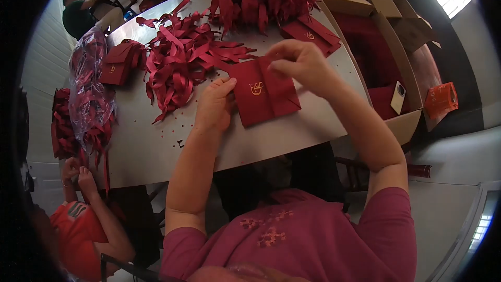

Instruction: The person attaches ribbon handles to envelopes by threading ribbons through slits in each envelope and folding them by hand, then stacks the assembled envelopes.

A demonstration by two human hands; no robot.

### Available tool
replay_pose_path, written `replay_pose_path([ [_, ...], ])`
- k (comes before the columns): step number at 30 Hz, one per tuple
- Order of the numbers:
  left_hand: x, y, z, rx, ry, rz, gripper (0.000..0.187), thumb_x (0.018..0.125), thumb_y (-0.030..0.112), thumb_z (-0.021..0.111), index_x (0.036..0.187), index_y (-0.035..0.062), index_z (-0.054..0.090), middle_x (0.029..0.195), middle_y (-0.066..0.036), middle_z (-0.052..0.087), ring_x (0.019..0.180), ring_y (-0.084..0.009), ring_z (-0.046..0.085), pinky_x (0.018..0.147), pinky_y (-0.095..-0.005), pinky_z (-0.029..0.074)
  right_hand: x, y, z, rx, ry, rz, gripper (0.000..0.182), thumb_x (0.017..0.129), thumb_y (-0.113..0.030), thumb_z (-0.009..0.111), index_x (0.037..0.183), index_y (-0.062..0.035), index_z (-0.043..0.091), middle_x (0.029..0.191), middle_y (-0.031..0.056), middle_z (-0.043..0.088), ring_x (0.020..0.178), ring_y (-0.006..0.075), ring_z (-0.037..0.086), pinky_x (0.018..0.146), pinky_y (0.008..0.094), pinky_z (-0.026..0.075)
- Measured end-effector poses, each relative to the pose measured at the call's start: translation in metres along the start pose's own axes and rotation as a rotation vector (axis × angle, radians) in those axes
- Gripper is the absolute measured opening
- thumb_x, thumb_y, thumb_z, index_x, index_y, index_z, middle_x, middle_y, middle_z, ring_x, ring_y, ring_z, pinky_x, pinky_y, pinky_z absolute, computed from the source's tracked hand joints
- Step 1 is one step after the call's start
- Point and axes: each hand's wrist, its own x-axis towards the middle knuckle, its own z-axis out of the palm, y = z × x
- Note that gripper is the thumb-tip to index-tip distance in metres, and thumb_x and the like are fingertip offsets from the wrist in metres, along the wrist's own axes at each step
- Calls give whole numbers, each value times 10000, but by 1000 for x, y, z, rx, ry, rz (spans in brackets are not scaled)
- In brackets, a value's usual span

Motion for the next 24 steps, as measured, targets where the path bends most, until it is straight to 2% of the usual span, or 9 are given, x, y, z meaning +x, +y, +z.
replay_pose_path([
  [2, 3, 0, -2, 6, 10, 29, 56, 929, 107, 608, 981, 86, 601, 890, -4, 666, 753, -87, 619, 684, -238, 492, 14, 32, 22, 110, -19, -12, 150, 877, -49, 659, 1020, -6, 667, 894, 49, 681, 765, 89, 643, 683, 213, 533],
  [4, 7, -1, -8, 10, 23, 57, 60, 921, 104, 623, 976, 94, 601, 885, 2, 667, 743, -79, 616, 667, -231, 487, 25, 54, 33, 349, -139, 103, 154, 885, -48, 666, 1034, -8, 658, 888, 47, 674, 761, 93, 641, 681, 221, 545],
  [5, 9, -3, -12, 30, 43, 103, 72, 915, 84, 628, 983, 89, 604, 898, -5, 670, 764, -83, 622, 687, -231, 492, 29, 64, 37, 366, -144, 109, 154, 885, -48, 666, 1034, -8, 658, 888, 47, 674, 761, 93, 641, 681, 221, 545],
  [7, 12, -5, -12, 62, 72, 144, 87, 909, 65, 633, 990, 83, 606, 911, -11, 674, 784, -87, 627, 708, -232, 497, 35, 77, 40, 330, -135, 87, 120, 901, -41, 632, 1006, 17, 640, 897, 63, 677, 784, 120, 666, 643, 249, 560],
  [12, 13, -3, -9, 49, 61, 194, 128, 904, 19, 636, 1025, 58, 620, 970, -38, 679, 890, -112, 630, 842, -264, 495, 36, 84, 35, 346, -144, 114, 124, 904, -55, 641, 1017, -2, 640, 862, 45, 665, 746, 104, 654, 650, 236, 545],
  [16, 9, 3, -6, 18, 122, 125, 119, 902, 31, 648, 1016, 60, 630, 993, -39, 679, 913, -127, 633, 859, -275, 495, 39, 87, 27, 295, -247, 137, 110, 905, -46, 633, 1012, -16, 631, 869, 29, 661, 765, 96, 659, 664, 227, 534],
  [20, 8, 4, -8, -27, 110, 93, 117, 905, 42, 648, 1019, 65, 639, 1023, -43, 680, 935, -151, 643, 883, -300, 501, 37, 88, 30, 304, -259, 125, 78, 897, -24, 629, 973, -7, 621, 881, 31, 655, 770, 105, 669, 661, 227, 534],
  [22, 6, 5, -5, -48, 98, 93, 120, 907, 47, 647, 1025, 68, 642, 1026, -43, 681, 941, -155, 645, 891, -308, 502, 34, 87, 33, 210, -210, 25, 68, 885, -6, 635, 950, 1, 617, 907, 35, 633, 770, 107, 665, 651, 226, 532],
  [24, 5, 6, -4, -20, 59, 92, 132, 910, 50, 644, 1041, 67, 643, 1033, -44, 682, 956, -159, 645, 897, -322, 506, 33, 88, 35, 232, -204, 12, 68, 879, 0, 638, 945, -1, 619, 908, 32, 616, 772, 107, 662, 643, 226, 530],
])
